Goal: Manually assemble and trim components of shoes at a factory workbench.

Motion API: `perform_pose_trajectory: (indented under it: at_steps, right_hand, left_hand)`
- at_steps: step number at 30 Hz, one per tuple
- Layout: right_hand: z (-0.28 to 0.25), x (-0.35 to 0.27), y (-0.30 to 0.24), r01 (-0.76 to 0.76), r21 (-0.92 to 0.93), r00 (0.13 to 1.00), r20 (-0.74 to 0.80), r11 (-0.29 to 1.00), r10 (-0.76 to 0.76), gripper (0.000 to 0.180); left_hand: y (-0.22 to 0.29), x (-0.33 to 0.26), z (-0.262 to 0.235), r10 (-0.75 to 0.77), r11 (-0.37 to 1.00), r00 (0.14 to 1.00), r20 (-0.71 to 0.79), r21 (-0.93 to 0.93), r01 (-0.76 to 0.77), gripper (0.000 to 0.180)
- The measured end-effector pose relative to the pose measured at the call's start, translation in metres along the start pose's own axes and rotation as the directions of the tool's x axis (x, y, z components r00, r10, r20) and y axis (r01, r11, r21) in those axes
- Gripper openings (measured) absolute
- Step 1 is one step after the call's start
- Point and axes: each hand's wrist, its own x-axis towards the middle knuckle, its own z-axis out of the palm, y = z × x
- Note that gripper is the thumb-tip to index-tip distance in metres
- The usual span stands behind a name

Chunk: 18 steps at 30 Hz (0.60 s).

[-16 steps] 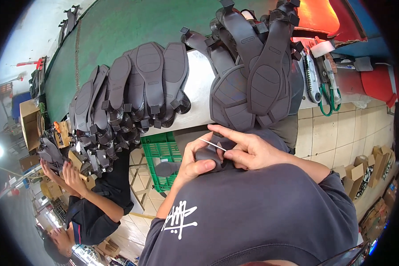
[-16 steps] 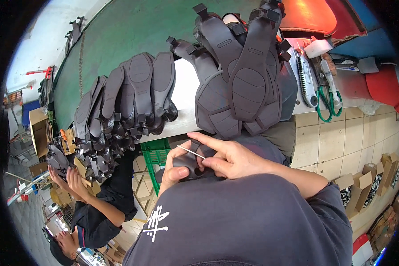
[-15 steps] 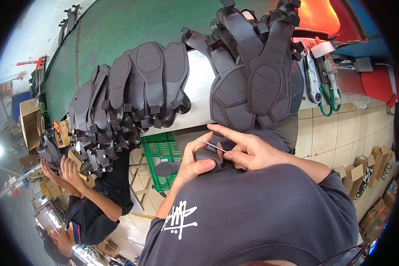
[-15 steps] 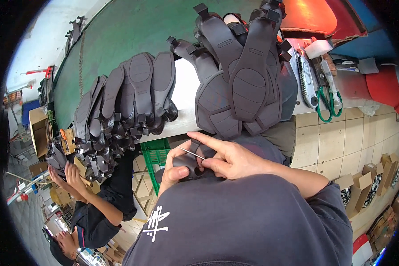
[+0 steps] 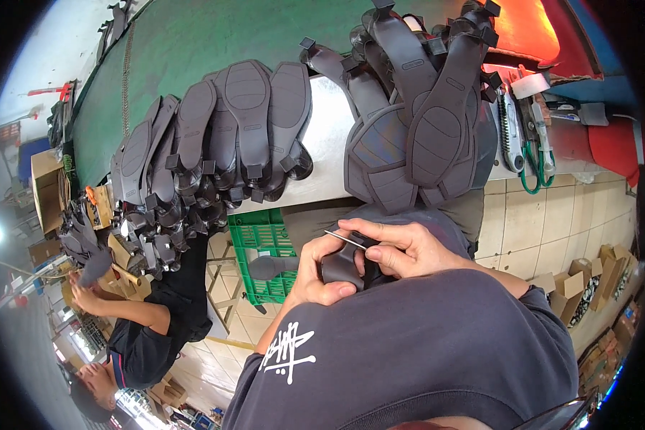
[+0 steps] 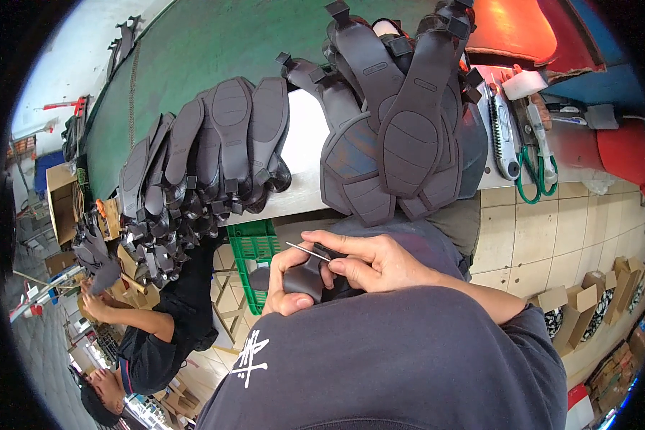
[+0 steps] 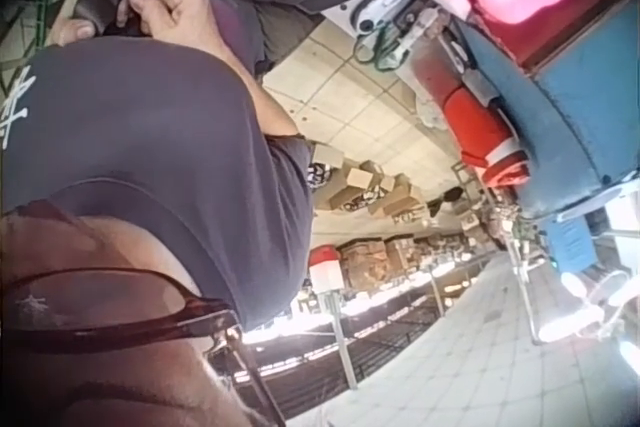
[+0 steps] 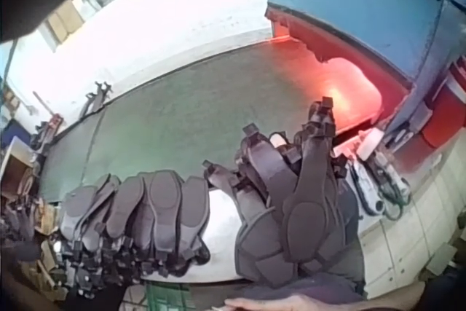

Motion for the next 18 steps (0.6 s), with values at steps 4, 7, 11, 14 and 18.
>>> perform_pose_trajectory:
  at_steps: [4,7,11,14,18]
  right_hand:
    - [0.0,-0.002,0.001,0.008,0.009,1.0,0.006,1.0,-0.009,0.047]
    - [-0.002,-0.002,0.003,0.01,0.059,1.0,0.0,0.998,-0.01,0.047]
    - [-0.004,-0.002,0.002,-0.014,0.063,1.0,0.003,0.998,0.014,0.046]
    - [-0.004,-0.003,0.0,-0.026,0.084,1.0,0.002,0.996,0.025,0.046]
    - [-0.007,-0.002,-0.002,-0.041,0.147,0.999,0.015,0.988,0.039,0.045]
  left_hand:
    - [0.0,-0.001,0.002,-0.005,1.0,0.999,-0.034,0.001,0.005,0.05]
    - [0.002,0.001,0.001,-0.02,0.999,1.0,0.005,0.028,0.02,0.05]
    - [0.006,0.002,0.005,-0.046,0.998,0.999,-0.014,0.051,0.046,0.051]
    - [0.005,0.002,0.005,-0.023,0.995,1.0,-0.013,0.096,0.024,0.052]
    - [0.009,0.002,0.012,-0.001,0.995,0.997,-0.075,0.104,0.009,0.052]
